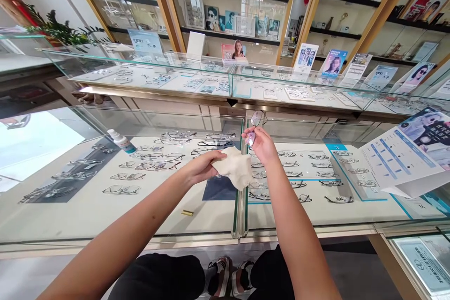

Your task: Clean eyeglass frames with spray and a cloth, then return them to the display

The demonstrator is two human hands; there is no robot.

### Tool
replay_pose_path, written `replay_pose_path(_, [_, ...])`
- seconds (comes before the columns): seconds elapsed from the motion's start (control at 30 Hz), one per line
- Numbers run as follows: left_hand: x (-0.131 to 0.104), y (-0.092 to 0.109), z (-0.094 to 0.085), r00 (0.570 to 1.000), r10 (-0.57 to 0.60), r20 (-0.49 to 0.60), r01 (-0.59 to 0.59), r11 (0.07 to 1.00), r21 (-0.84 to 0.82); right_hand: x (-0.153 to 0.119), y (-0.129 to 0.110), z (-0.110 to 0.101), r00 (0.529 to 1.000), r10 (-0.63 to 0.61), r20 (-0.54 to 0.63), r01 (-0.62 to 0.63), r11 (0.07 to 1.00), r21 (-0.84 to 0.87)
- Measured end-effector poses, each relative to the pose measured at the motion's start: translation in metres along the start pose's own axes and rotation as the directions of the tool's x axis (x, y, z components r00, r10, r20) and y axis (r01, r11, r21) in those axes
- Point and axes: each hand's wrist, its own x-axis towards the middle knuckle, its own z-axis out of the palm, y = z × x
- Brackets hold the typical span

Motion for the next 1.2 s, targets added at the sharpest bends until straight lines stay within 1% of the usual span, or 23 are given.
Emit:
replay_pose_path(0.1, [-0.003,0.010,-0.005,0.992,0.119,0.038,-0.114,0.988,-0.108,-0.002,-0.003,0.000,1.000,0.008,0.006,-0.008,1.000,-0.015])
replay_pose_path(0.27, [-0.006,0.027,-0.015,0.961,0.277,-0.007,-0.268,0.923,-0.276,-0.008,-0.007,0.007,0.996,0.046,0.073,-0.041,0.997,-0.073])
replay_pose_path(0.33, [-0.006,0.031,-0.017,0.950,0.313,-0.013,-0.300,0.896,-0.329,-0.012,-0.006,0.014,0.990,0.079,0.113,-0.067,0.991,-0.113])
replay_pose_path(0.43, [-0.007,0.034,-0.017,0.943,0.332,-0.006,-0.313,0.883,-0.351,-0.019,-0.001,0.028,0.971,0.147,0.191,-0.108,0.974,-0.200])
replay_pose_path(0.5, [-0.006,0.033,-0.016,0.942,0.336,0.003,-0.314,0.884,-0.347,-0.024,0.004,0.036,0.952,0.186,0.245,-0.120,0.958,-0.262])
replay_pose_path(0.57, [-0.005,0.031,-0.015,0.939,0.344,0.012,-0.320,0.884,-0.341,-0.027,0.008,0.041,0.940,0.209,0.271,-0.121,0.943,-0.309])
replay_pose_path(0.67, [-0.002,0.028,-0.015,0.936,0.352,0.010,-0.330,0.887,-0.323,-0.028,0.012,0.044,0.940,0.223,0.257,-0.128,0.932,-0.340])
replay_pose_path(0.8, [0.000,0.027,-0.013,0.934,0.358,0.020,-0.334,0.890,-0.311,-0.027,0.014,0.042,0.942,0.232,0.243,-0.141,0.930,-0.339])
replay_pose_path(0.87, [0.000,0.026,-0.012,0.930,0.365,0.040,-0.342,0.902,-0.263,-0.027,0.015,0.042,0.941,0.237,0.243,-0.147,0.929,-0.338])
replay_pose_path(0.93, [0.000,0.024,-0.012,0.922,0.385,0.037,-0.371,0.907,-0.198,-0.028,0.015,0.043,0.938,0.249,0.241,-0.157,0.925,-0.346])
replay_pose_path(1.1, [0.001,0.015,-0.013,0.881,0.472,-0.035,-0.473,0.875,-0.099,-0.031,0.018,0.048,0.931,0.286,0.225,-0.197,0.917,-0.348])
replay_pose_path(1.2, [0.002,0.011,-0.012,0.863,0.503,-0.055,-0.505,0.863,-0.025,-0.033,0.021,0.051,0.922,0.302,0.244,-0.208,0.915,-0.346])
